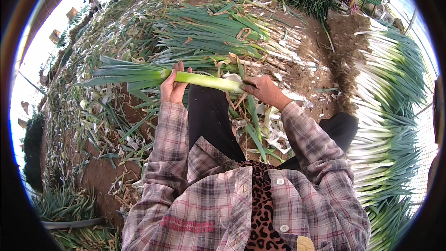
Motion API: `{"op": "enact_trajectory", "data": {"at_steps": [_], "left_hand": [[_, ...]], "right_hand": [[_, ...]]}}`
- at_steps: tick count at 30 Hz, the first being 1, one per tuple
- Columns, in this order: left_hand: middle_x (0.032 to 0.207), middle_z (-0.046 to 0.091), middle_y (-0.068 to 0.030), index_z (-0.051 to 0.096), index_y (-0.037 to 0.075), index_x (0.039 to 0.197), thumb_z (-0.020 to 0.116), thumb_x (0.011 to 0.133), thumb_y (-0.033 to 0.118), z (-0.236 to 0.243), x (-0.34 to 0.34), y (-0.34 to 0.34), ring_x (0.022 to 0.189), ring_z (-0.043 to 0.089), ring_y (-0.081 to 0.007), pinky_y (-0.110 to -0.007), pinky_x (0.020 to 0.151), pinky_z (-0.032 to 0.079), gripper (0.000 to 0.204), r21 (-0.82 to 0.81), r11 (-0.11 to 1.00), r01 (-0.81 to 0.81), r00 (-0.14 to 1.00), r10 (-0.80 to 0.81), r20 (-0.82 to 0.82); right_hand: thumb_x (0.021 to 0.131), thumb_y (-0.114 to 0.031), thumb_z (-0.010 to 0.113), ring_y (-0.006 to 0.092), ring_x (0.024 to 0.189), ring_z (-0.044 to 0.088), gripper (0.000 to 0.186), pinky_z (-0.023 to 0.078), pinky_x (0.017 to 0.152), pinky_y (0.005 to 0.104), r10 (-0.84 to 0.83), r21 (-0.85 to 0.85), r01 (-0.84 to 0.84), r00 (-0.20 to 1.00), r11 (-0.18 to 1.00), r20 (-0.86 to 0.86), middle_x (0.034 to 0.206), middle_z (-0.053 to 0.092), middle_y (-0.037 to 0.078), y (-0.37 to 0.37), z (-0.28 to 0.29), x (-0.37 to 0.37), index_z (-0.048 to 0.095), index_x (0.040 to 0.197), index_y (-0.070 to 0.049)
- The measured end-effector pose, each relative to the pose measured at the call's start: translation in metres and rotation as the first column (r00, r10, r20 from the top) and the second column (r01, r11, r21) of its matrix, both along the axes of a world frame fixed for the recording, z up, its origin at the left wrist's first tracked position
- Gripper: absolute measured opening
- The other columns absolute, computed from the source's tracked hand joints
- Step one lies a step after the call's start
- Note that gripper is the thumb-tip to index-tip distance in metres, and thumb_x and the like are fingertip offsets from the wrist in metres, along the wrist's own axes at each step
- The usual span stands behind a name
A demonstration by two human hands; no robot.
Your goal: The person sits on the ground in a greenhouse and repeatedly peels the outer layers off harvested green onions by hand. They place the cleaned onions into a pile to their right.
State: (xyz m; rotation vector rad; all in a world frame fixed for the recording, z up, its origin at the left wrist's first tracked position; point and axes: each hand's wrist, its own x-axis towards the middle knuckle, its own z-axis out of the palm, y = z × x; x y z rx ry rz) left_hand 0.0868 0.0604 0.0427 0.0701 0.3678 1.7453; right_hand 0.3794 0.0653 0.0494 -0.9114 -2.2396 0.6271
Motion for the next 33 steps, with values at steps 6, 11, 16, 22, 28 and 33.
{"op": "enact_trajectory", "data": {"at_steps": [6, 11, 16, 22, 28, 33], "left_hand": [[0.099, 0.053, -0.0027, 0.046, 0.006, 0.099, 0.050, 0.079, -0.003, -0.023, 0.007, 0.002, 0.097, 0.049, -0.0175, -0.054, 0.093, 0.029, 0.022, 0.136, 0.988, 0.070, 0.998, -0.069, -0.012], [0.087, 0.054, -0.0031, 0.051, 0.007, 0.092, 0.053, 0.077, -0.004, -0.024, 0.021, 0.001, 0.088, 0.052, -0.0170, -0.051, 0.091, 0.033, 0.018, 0.034, 0.998, 0.057, 0.998, -0.057, 0.009], [0.087, 0.053, -0.0050, 0.048, 0.004, 0.094, 0.052, 0.078, -0.003, -0.041, 0.023, 0.003, 0.087, 0.052, -0.0177, -0.051, 0.093, 0.030, 0.017, 0.008, 0.998, 0.066, 0.998, -0.066, 0.006], [0.086, 0.055, -0.0024, 0.049, 0.012, 0.100, 0.051, 0.076, -0.006, -0.048, 0.026, 0.002, 0.082, 0.053, -0.0170, -0.050, 0.088, 0.034, 0.030, 0.003, 0.997, 0.071, 0.997, -0.071, -0.025], [0.088, 0.053, -0.0019, 0.049, 0.011, 0.099, 0.051, 0.077, -0.005, -0.045, 0.031, 0.001, 0.083, 0.053, -0.0180, -0.047, 0.088, 0.034, 0.027, 0.000, 0.995, 0.097, 0.993, -0.097, -0.067], [0.088, 0.052, -0.0029, 0.049, 0.010, 0.096, 0.052, 0.077, -0.005, -0.041, 0.036, -0.002, 0.085, 0.051, -0.0177, -0.046, 0.087, 0.035, 0.025, 0.039, 0.994, 0.100, 0.987, -0.094, -0.127]], "right_hand": [[0.073, -0.031, 0.061, 0.0314, 0.067, 0.056, 0.033, 0.043, 0.058, 0.0389, -0.056, 0.076, 0.052, 0.997, 0.996, 0.060, 0.072, 0.057, 0.017, -0.005, -0.015, -0.015, 0.057, 0.088, -0.002], [0.070, -0.020, 0.060, 0.0307, 0.068, 0.055, 0.025, 0.044, 0.057, 0.0390, -0.175, 0.355, 0.142, 0.982, 0.924, 0.064, 0.075, 0.055, 0.013, -0.017, -0.019, -0.037, 0.054, 0.087, -0.004], [0.065, -0.011, 0.058, 0.0305, 0.066, 0.055, 0.016, 0.044, 0.057, 0.0386, -0.151, 0.353, 0.091, 0.978, 0.931, 0.146, 0.071, 0.054, 0.013, -0.012, -0.030, -0.032, 0.055, 0.078, -0.003], [0.057, -0.007, 0.060, 0.0304, 0.065, 0.056, 0.015, 0.045, 0.056, 0.0386, -0.192, 0.356, 0.105, 0.957, 0.929, 0.218, 0.069, 0.055, 0.013, -0.016, -0.030, -0.034, 0.054, 0.070, -0.003], [0.056, -0.007, 0.062, 0.0306, 0.064, 0.057, 0.016, 0.045, 0.056, 0.0391, -0.216, 0.321, 0.132, 0.946, 0.938, 0.243, 0.070, 0.055, 0.013, -0.019, -0.037, -0.036, 0.053, 0.070, -0.003], [0.062, -0.008, 0.059, 0.0333, 0.063, 0.055, 0.011, 0.043, 0.055, 0.0410, -0.218, 0.286, 0.169, 0.964, 0.943, 0.150, 0.064, 0.054, 0.015, -0.014, -0.050, -0.033, 0.052, 0.069, -0.003]]}}
